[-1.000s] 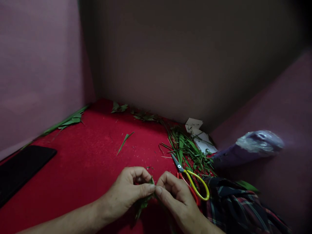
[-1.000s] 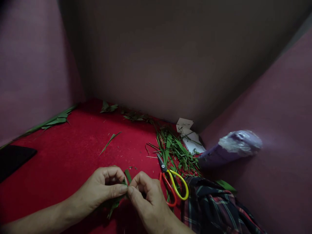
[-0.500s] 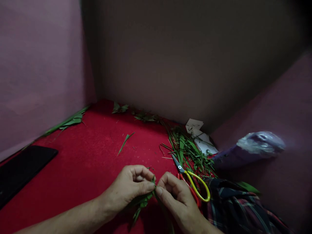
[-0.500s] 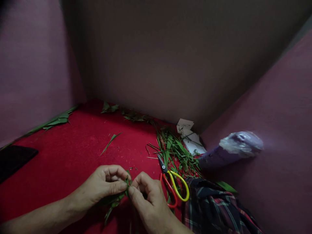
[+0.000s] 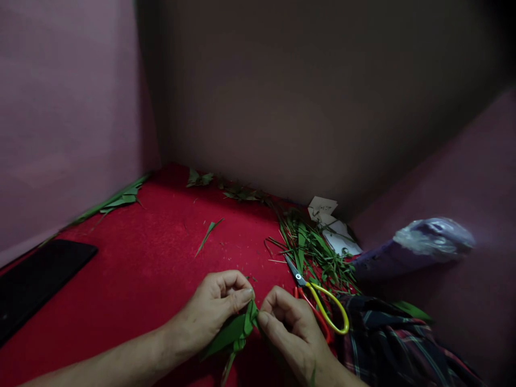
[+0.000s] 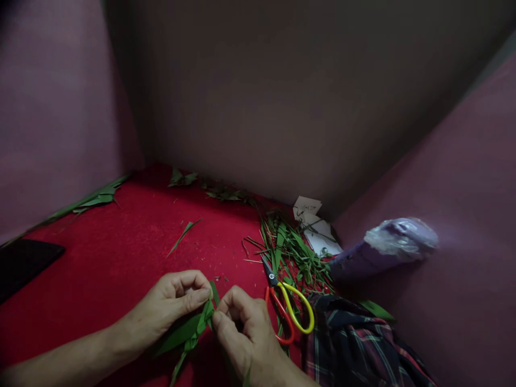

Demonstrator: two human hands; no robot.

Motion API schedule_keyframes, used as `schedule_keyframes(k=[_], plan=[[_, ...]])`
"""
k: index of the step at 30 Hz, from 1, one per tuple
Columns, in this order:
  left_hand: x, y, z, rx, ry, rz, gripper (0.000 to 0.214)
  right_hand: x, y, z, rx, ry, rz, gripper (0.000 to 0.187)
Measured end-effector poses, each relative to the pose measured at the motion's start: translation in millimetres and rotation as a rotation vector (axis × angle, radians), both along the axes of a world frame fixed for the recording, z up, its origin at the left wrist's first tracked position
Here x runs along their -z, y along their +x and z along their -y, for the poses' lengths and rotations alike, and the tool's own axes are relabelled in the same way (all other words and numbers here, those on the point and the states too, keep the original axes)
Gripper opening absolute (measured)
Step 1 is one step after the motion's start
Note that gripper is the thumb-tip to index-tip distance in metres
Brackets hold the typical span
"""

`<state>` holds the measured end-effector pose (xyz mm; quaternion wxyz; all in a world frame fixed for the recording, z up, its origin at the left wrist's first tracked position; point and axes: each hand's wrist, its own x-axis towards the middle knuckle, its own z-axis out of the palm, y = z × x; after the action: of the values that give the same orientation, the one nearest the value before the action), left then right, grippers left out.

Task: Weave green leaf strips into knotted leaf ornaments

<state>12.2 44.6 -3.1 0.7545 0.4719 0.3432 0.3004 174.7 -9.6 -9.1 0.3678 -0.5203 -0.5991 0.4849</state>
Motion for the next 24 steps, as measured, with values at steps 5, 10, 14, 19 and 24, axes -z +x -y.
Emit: schedule_keyframes(k=[5, 10, 14, 19, 24], plan=[[1.3, 0.2, 0.1, 0.036, 0.026, -0.013, 0.035, 1.6, -0.1, 0.1, 0.033, -0.001, 0.002, 0.031], [4.3, -1.0, -0.1, 0.063, 0.033, -0.068, 0.034, -1.1, 0.0, 1.7, 0.009, -0.006, -0.002, 0.027], [4.9, -0.1, -0.7, 0.029, 0.006, -0.073, 0.034, -3.4, -0.2, 1.9, 0.003, -0.005, -0.001, 0.026], [3.3, 1.3, -0.5, -0.003, -0.053, -0.07, 0.036, -0.4, 0.3, 0.3, 0.008, -0.011, -0.008, 0.029], [2.9, -1.1, -0.5, 0.06, -0.118, -0.043, 0.036, 3.3, 1.0, 1.5, 0.038, -0.006, -0.041, 0.027]])
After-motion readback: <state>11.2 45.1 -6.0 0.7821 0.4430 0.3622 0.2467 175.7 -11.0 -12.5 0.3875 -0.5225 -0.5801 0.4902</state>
